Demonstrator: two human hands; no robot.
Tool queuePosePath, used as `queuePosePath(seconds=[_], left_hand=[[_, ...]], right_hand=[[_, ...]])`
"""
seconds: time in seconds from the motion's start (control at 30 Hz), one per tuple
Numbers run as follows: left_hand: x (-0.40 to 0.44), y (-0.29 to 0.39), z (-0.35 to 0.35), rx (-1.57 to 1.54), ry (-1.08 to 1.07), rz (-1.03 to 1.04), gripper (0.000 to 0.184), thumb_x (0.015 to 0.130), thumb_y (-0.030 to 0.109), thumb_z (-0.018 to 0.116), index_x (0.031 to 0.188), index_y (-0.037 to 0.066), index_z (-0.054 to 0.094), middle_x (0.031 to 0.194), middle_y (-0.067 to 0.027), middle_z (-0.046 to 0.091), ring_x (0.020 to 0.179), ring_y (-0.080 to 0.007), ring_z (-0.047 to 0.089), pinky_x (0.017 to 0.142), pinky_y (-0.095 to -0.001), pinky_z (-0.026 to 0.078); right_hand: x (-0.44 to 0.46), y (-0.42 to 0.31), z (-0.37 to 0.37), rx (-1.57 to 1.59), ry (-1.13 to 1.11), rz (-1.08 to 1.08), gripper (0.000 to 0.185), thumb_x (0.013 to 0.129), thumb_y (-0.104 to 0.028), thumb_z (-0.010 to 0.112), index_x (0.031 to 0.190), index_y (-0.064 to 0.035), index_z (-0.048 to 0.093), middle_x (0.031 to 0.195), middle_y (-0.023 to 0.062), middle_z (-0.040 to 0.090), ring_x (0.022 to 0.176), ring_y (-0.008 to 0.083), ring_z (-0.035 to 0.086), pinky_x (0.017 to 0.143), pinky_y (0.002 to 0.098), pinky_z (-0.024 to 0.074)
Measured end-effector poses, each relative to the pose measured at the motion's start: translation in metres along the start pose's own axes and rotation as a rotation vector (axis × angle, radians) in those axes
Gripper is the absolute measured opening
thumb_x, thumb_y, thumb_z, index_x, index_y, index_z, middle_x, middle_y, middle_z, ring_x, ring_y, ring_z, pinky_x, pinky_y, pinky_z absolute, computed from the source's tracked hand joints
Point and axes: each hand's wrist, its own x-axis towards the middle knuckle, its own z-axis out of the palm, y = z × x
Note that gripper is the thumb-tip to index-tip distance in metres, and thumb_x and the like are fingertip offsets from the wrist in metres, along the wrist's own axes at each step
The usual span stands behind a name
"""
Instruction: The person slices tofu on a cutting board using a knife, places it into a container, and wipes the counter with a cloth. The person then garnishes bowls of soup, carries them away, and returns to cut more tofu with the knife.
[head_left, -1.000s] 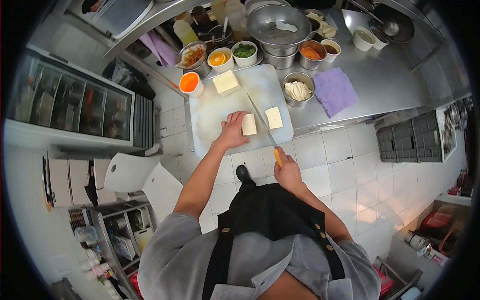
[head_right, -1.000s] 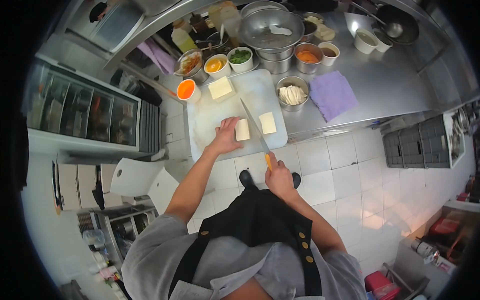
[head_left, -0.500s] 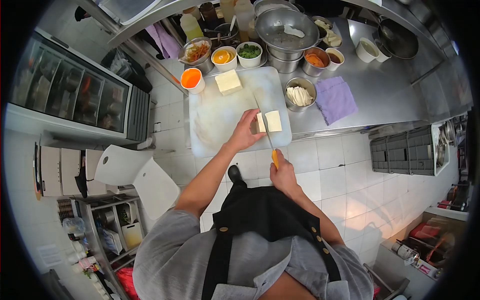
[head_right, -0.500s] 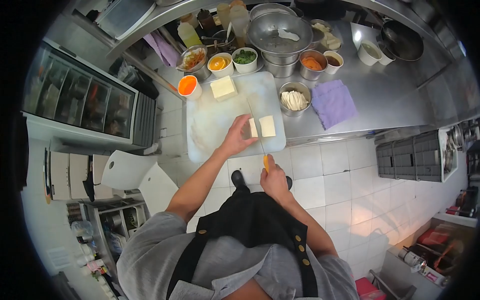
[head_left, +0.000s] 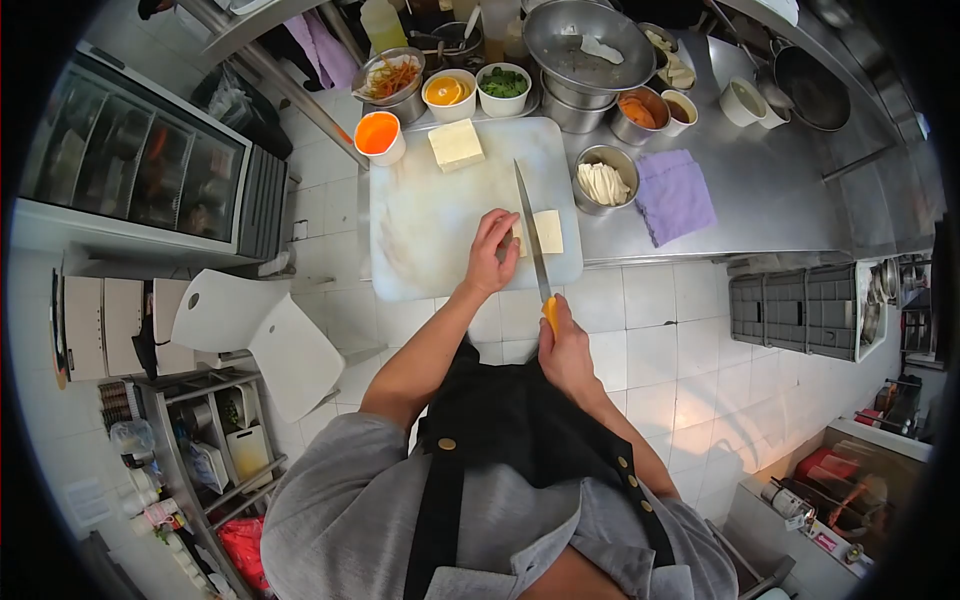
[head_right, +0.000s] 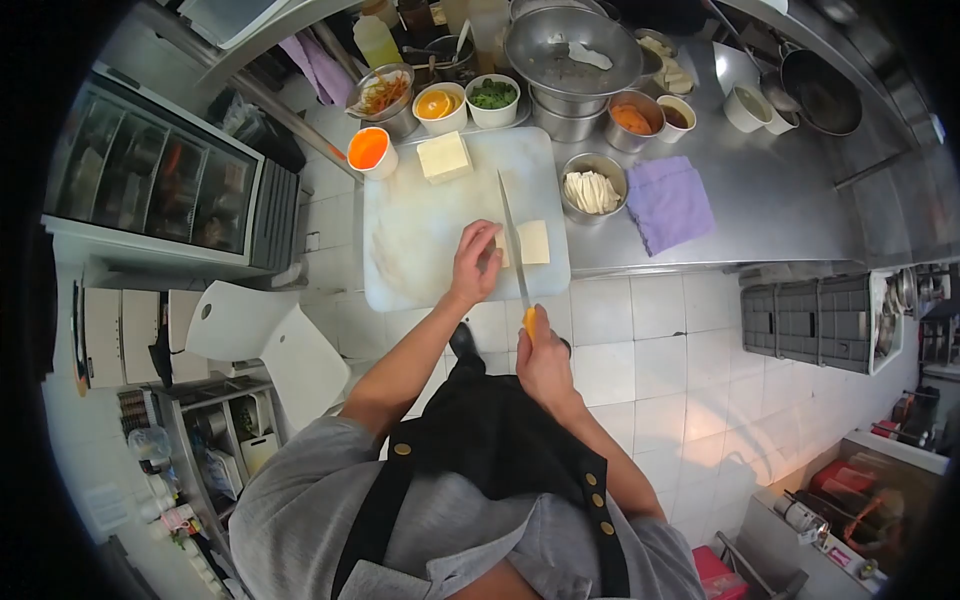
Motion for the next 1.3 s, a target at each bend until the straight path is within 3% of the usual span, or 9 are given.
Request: queuePosePath(seconds=[0.23, 0.43, 0.83, 1.3], left_hand=[[0.0, 0.003, 0.0, 0.05, 0.016, 0.069, 0.044, 0.083, 0.0, 0.055, 0.127, -0.001, 0.056, 0.128, -0.0187, 0.05, 0.106, -0.0332, 0.059, 0.084, -0.0357, 0.053], [0.002, 0.0, 0.0, 0.083, 0.022, 0.097, 0.045, 0.083, 0.001, 0.055, 0.128, -0.002, 0.055, 0.131, -0.0198, 0.049, 0.111, -0.0351, 0.056, 0.095, -0.0392, 0.048], [-0.002, -0.007, 0.001, 0.035, -0.024, 0.007, 0.047, 0.083, 0.002, 0.056, 0.13, -0.002, 0.055, 0.131, -0.0203, 0.051, 0.116, -0.0359, 0.054, 0.1, -0.0395, 0.045], [-0.001, -0.005, -0.001, 0.034, -0.007, 0.057, 0.05, 0.088, 0.003, 0.052, 0.137, -0.005, 0.047, 0.138, -0.0213, 0.047, 0.124, -0.0366, 0.05, 0.106, -0.04, 0.04]], right_hand=[[-0.005, -0.012, 0.001, -0.044, 0.034, -0.017, 0.05, 0.092, -0.008, 0.056, 0.136, 0.009, 0.038, 0.086, 0.0328, 0.062, 0.076, 0.0493, 0.063, 0.066, 0.0527, 0.0524], [-0.007, -0.007, 0.009, -0.039, 0.082, 0.025, 0.049, 0.092, -0.008, 0.056, 0.136, 0.0083, 0.039, 0.085, 0.0325, 0.062, 0.074, 0.049, 0.063, 0.065, 0.0524, 0.0525], [-0.009, -0.01, 0.025, -0.079, 0.071, 0.02, 0.051, 0.092, -0.009, 0.057, 0.138, 0.0047, 0.039, 0.086, 0.0312, 0.062, 0.071, 0.0477, 0.063, 0.062, 0.0523, 0.053], [-0.008, -0.005, 0.035, -0.117, 0.09, 0.039, 0.051, 0.093, -0.01, 0.056, 0.138, 0.0061, 0.038, 0.086, 0.0296, 0.061, 0.07, 0.0465, 0.063, 0.061, 0.0512, 0.0535]])
